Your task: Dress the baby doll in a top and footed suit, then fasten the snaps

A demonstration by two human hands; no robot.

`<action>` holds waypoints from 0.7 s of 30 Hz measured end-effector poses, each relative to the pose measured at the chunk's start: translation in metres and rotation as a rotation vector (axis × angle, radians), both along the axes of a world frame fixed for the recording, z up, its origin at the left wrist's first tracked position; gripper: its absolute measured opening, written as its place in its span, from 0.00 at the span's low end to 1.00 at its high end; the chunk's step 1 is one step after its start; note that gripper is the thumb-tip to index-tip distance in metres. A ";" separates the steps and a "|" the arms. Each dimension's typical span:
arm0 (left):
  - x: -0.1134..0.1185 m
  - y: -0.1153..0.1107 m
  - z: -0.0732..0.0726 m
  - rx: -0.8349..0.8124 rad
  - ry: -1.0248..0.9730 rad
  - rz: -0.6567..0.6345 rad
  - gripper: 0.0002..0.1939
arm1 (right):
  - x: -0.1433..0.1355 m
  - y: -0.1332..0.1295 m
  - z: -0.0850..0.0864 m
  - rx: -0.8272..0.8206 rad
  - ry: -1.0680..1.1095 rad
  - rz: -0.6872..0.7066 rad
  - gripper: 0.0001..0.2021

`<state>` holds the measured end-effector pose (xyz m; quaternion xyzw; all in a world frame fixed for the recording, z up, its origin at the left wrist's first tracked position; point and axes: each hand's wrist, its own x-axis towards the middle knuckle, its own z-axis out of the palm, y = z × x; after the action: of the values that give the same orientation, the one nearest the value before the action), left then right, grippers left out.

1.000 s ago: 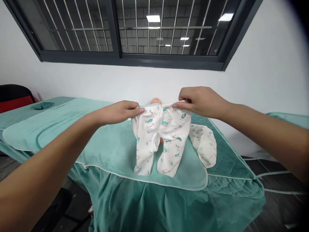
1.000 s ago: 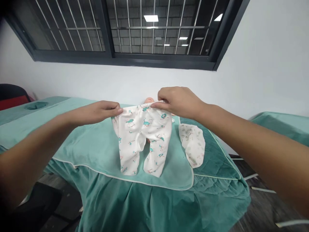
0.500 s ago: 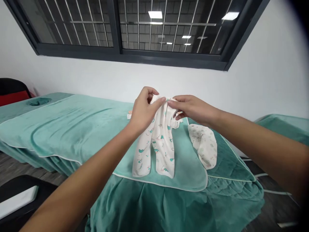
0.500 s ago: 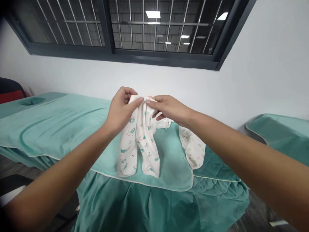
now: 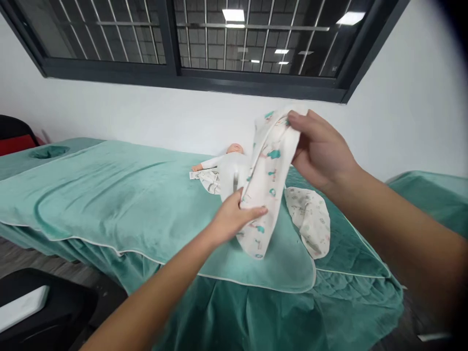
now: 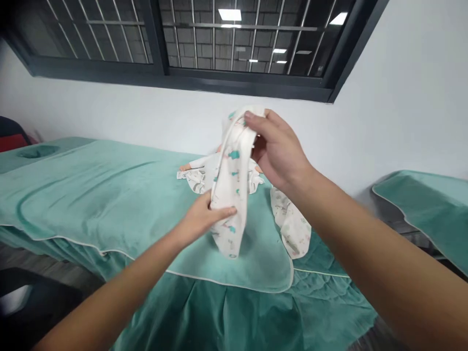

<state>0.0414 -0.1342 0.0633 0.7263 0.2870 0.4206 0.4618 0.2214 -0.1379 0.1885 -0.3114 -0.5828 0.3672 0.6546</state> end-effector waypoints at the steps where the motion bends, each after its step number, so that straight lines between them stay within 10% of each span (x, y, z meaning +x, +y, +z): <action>1: 0.001 -0.005 -0.008 0.023 0.007 0.025 0.22 | 0.006 0.006 -0.003 -0.005 0.059 -0.025 0.09; 8: -0.015 -0.010 0.007 0.234 -0.175 0.349 0.14 | 0.016 0.017 -0.098 -0.543 -0.109 -0.160 0.10; 13: -0.038 0.022 0.018 0.096 -0.066 0.667 0.11 | -0.014 0.003 -0.142 -0.713 -0.904 0.587 0.11; 17: -0.063 0.072 -0.013 -0.033 0.210 0.808 0.14 | -0.011 0.056 -0.141 -0.420 -0.877 0.259 0.12; 21: -0.080 0.116 -0.038 -0.131 0.726 0.506 0.15 | 0.013 0.155 -0.142 -0.179 -0.755 -0.301 0.17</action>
<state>-0.0387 -0.0186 0.0252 0.7029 0.6253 0.2191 0.2588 0.2346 0.0171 0.0464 -0.5615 -0.6957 0.1767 0.4116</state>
